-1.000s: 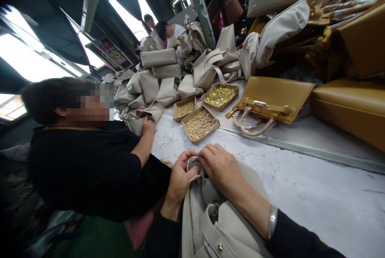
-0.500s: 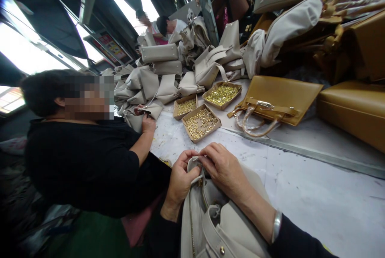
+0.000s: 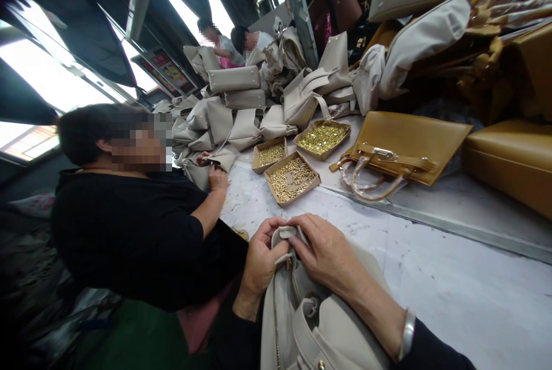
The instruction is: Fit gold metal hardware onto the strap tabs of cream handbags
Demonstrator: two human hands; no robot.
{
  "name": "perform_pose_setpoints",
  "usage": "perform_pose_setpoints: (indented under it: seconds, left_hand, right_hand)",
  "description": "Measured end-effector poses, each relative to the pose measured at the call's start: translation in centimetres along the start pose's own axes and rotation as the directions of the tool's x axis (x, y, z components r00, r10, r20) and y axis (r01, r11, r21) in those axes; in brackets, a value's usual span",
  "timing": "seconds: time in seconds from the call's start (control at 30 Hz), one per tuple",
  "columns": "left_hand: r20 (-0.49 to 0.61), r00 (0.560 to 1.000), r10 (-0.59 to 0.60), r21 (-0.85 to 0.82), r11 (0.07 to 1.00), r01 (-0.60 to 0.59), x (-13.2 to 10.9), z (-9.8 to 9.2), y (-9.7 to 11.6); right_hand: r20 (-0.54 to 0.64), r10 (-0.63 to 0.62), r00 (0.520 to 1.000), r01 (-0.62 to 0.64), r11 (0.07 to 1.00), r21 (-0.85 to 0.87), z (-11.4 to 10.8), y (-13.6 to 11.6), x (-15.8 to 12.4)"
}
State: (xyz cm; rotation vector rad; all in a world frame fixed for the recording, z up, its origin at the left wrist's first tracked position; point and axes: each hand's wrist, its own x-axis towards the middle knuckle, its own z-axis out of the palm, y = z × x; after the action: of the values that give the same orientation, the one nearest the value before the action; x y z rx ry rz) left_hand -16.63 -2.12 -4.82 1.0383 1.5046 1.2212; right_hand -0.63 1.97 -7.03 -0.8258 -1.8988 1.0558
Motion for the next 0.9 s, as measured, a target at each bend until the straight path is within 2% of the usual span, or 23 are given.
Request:
perform_pose_setpoints:
  seconds: [0.2, 0.5, 0.67, 0.77, 0.9]
  left_hand:
    - [0.004, 0.999, 0.039, 0.061, 0.997, -0.039, 0.0, 0.0, 0.4]
    - [0.006, 1.0, 0.028, 0.132, 0.991, -0.028, 0.2, 0.5, 0.6]
    - [-0.015, 1.0, -0.021, 0.101, 0.995, 0.023, -0.1, 0.4, 0.2]
    - [0.019, 0.999, -0.027, 0.065, 0.998, 0.026, -0.3, 0.4, -0.2]
    - [0.011, 0.999, -0.043, 0.0, 0.999, 0.043, -0.5, 0.4, -0.4]
  right_hand:
    - [0.006, 0.076, 0.997, -0.076, 0.997, 0.025, 0.3, 0.1, 0.2]
    - [0.083, 0.209, 0.974, -0.223, 0.949, 0.223, -0.3, 0.4, 0.9]
    - [0.082, 0.164, 0.983, -0.179, 0.954, 0.239, 0.1, 1.2, 0.0]
    - [0.063, 0.106, 0.992, -0.116, 0.975, 0.192, 0.7, 3.2, -0.6]
    - [0.105, 0.006, 0.994, -0.019, 0.992, 0.123, 0.9, 5.6, -0.7]
